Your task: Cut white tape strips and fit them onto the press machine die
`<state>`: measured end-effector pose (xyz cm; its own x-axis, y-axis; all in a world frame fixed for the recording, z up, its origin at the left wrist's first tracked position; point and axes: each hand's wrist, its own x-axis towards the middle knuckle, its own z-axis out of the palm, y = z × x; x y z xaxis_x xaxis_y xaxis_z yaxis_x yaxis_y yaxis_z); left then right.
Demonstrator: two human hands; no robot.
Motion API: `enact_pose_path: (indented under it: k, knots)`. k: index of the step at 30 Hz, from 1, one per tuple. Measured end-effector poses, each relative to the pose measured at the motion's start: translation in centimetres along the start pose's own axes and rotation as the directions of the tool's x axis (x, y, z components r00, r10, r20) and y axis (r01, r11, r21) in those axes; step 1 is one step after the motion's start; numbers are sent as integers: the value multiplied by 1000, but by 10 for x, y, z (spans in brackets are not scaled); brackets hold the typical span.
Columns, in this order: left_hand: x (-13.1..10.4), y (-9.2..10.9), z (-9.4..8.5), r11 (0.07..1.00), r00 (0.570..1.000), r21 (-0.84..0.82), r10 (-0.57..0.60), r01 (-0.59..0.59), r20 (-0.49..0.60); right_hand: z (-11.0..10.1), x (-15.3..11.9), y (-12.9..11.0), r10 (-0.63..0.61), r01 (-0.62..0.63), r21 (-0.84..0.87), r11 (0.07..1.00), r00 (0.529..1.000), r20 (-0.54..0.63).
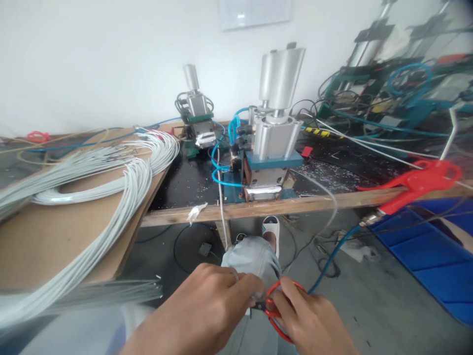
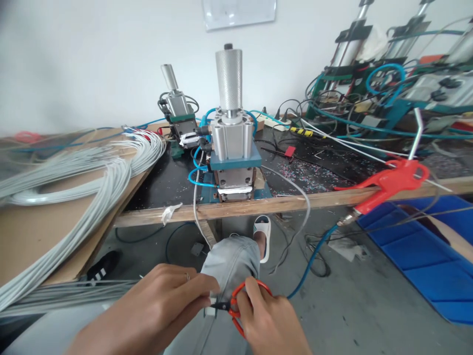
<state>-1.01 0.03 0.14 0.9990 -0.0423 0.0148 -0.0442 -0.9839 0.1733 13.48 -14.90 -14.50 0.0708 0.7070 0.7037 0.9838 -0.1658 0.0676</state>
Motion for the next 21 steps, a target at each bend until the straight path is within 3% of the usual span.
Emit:
enact_pose_path:
  k: [4,8,15,21]
  knots:
    - [-1,-2,0,1000,1000,-16,-7,7,9,-1,0,-3,-19,14,38,999,993,119]
    - [-2,-2,0,1000,999,-20,-13,14,39,-3,2,-11,54,-86,140,986,974,220]
    - [-3,-3,2,1000,1000,-17,-3,3,19,-4,1,-13,29,-57,115,992,972,231]
    - [-5,-5,3,1000,1000,-4,5,-5,-9,1,-2,-11,-54,44,69,997,988,148]
